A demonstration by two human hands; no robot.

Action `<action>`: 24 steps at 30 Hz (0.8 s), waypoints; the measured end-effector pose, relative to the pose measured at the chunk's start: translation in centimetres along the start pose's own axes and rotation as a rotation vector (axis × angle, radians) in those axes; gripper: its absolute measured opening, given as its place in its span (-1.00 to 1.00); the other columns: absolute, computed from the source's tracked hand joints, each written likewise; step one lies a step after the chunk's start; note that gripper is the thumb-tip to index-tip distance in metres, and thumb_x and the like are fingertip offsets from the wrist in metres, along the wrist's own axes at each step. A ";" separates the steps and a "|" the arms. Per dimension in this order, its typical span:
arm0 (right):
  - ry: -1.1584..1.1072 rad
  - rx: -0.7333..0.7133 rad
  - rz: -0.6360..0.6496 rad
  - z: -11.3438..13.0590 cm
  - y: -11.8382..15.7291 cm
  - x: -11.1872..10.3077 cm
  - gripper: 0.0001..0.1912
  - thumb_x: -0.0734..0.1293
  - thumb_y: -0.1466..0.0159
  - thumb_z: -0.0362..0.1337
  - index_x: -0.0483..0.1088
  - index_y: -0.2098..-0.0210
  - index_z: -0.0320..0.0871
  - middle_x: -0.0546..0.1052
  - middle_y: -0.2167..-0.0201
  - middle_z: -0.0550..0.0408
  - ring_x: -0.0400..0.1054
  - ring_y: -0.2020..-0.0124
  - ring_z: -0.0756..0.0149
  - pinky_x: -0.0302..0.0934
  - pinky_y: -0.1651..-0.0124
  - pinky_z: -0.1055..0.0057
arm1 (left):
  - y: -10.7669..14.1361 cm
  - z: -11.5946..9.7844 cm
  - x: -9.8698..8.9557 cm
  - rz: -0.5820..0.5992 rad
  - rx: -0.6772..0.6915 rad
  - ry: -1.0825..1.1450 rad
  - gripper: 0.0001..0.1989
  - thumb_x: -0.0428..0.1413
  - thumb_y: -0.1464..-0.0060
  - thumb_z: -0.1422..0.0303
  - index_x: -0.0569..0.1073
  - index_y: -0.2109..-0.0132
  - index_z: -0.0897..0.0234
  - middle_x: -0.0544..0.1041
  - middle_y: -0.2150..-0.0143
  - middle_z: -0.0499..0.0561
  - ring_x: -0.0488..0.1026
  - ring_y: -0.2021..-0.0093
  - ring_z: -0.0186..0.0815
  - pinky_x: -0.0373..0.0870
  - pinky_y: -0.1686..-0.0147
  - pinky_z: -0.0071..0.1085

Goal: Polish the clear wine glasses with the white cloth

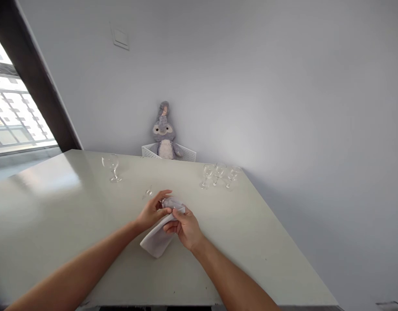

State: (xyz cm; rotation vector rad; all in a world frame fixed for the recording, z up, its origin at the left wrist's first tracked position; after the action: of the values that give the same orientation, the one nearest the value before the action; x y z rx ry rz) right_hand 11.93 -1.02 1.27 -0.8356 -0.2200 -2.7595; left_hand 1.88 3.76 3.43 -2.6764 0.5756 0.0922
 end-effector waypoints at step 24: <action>-0.027 0.001 -0.155 0.6 0.3 -1.1 -0.71 0.36 -0.07 -0.16 0.32 0.29 -0.21 0.45 0.59 0.18 0.36 0.65 0.43 0.27 0.63 0.53 | -0.1 -0.2 0.3 0.074 0.180 -0.140 -0.39 0.12 0.06 0.22 0.20 -0.15 0.22 0.37 0.00 0.19 0.34 0.07 -0.14 0.31 0.14 -0.28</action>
State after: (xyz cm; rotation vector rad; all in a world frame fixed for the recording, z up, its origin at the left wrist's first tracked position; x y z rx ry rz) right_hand 13.25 -0.92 1.17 -0.8912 -0.3031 -2.8921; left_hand 2.18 3.63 3.54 -2.4522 0.6081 0.2355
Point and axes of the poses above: each hand's wrist, its own y-axis away from the middle knuckle, its own x-axis out of the palm, z = x × y, the point moved 6 cm from there along -y, towards the middle knuckle
